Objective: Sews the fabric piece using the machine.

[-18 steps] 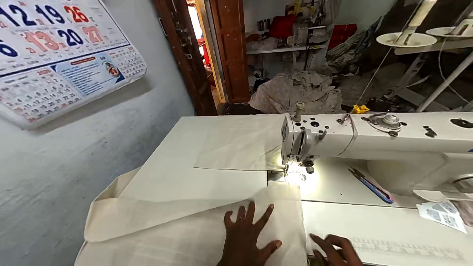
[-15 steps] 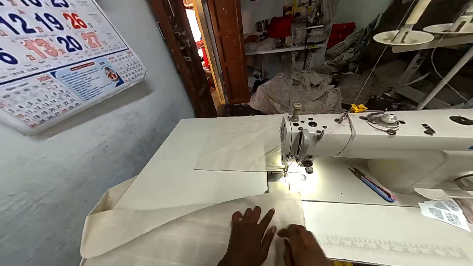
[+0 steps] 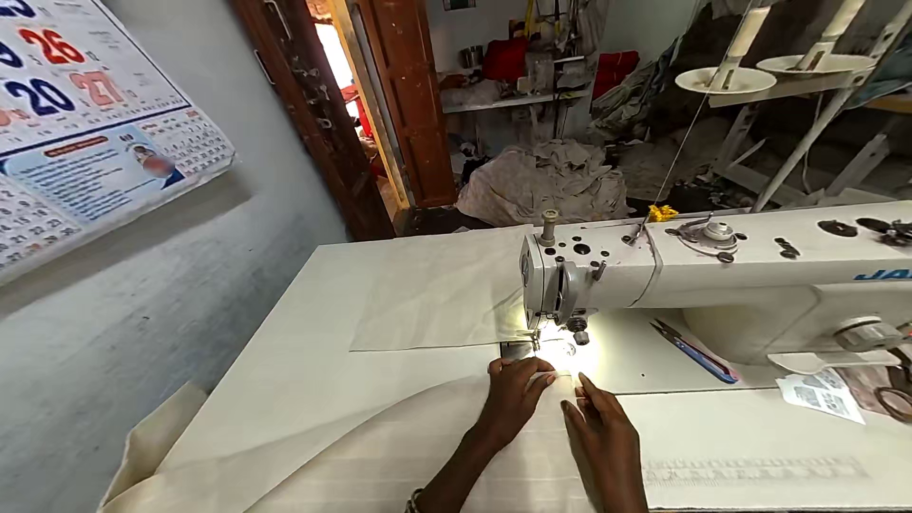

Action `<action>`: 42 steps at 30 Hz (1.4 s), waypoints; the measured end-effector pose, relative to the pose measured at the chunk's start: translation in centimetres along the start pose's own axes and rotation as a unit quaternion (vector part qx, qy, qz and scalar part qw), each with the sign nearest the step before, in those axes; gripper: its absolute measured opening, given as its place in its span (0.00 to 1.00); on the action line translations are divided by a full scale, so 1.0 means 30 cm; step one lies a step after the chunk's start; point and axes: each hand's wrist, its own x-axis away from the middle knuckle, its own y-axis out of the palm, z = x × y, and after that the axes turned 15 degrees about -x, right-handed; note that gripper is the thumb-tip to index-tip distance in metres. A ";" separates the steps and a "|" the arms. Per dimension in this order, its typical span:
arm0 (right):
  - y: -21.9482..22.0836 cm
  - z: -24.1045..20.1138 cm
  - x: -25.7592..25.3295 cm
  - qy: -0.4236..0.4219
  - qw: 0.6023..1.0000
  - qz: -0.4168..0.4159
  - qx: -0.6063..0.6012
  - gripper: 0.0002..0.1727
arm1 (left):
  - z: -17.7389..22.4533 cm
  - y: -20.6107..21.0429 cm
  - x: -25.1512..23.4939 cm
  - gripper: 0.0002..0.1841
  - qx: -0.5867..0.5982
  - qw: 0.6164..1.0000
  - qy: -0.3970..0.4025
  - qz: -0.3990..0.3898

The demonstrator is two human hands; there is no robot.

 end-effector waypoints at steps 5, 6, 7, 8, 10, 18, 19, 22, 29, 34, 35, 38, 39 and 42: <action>0.024 -0.006 -0.012 -0.043 0.995 0.004 -0.086 0.14 | -0.008 -0.009 -0.017 0.17 0.122 0.991 -0.046 0.011; 0.035 -0.024 -0.006 -0.079 0.996 0.001 -0.046 0.16 | -0.007 -0.014 -0.020 0.16 0.142 0.988 -0.059 0.012; 0.048 -0.039 0.000 -0.104 0.995 -0.007 -0.003 0.19 | -0.006 -0.018 -0.022 0.14 0.162 0.984 -0.071 0.016; 0.059 -0.045 0.004 -0.118 0.993 -0.014 0.027 0.21 | -0.006 -0.021 -0.022 0.12 0.183 0.980 -0.081 0.018; 0.070 -0.040 0.003 -0.122 0.992 -0.019 0.027 0.20 | -0.009 -0.021 -0.017 0.11 0.206 0.975 -0.084 0.019; -0.017 0.009 -0.110 0.145 0.941 -0.117 -0.283 0.13 | -0.003 -0.027 -0.018 0.12 0.222 0.972 -0.073 0.023; -0.006 0.001 -0.107 0.135 0.948 -0.116 -0.265 0.12 | -0.004 -0.029 -0.017 0.12 0.242 0.967 -0.075 0.029; 0.046 -0.040 -0.071 -0.038 0.998 -0.051 -0.029 0.09 | -0.008 -0.023 -0.018 0.14 0.254 0.962 -0.093 0.046; 0.122 -0.062 -0.053 -0.104 0.969 -0.089 0.207 0.13 | -0.009 -0.026 -0.048 0.26 0.089 0.988 -0.124 0.032; 0.120 -0.108 -0.083 -0.013 0.953 -0.172 0.249 0.16 | 0.007 -0.007 -0.069 0.16 -0.095 0.990 -0.079 0.073; 0.123 -0.110 -0.099 -0.005 0.951 -0.180 0.253 0.15 | 0.011 -0.002 -0.053 0.14 -0.158 0.982 -0.048 0.087; 0.131 -0.115 -0.143 0.002 0.948 -0.190 0.255 0.15 | 0.021 0.003 0.015 0.18 -0.231 0.972 0.011 0.046; 0.133 -0.119 -0.152 0.009 0.947 -0.195 0.255 0.16 | 0.016 0.002 0.031 0.20 -0.223 0.974 0.021 0.022; 0.142 -0.119 -0.157 -0.001 0.951 -0.181 0.252 0.16 | -0.017 -0.004 0.041 0.24 -0.188 0.982 0.031 -0.011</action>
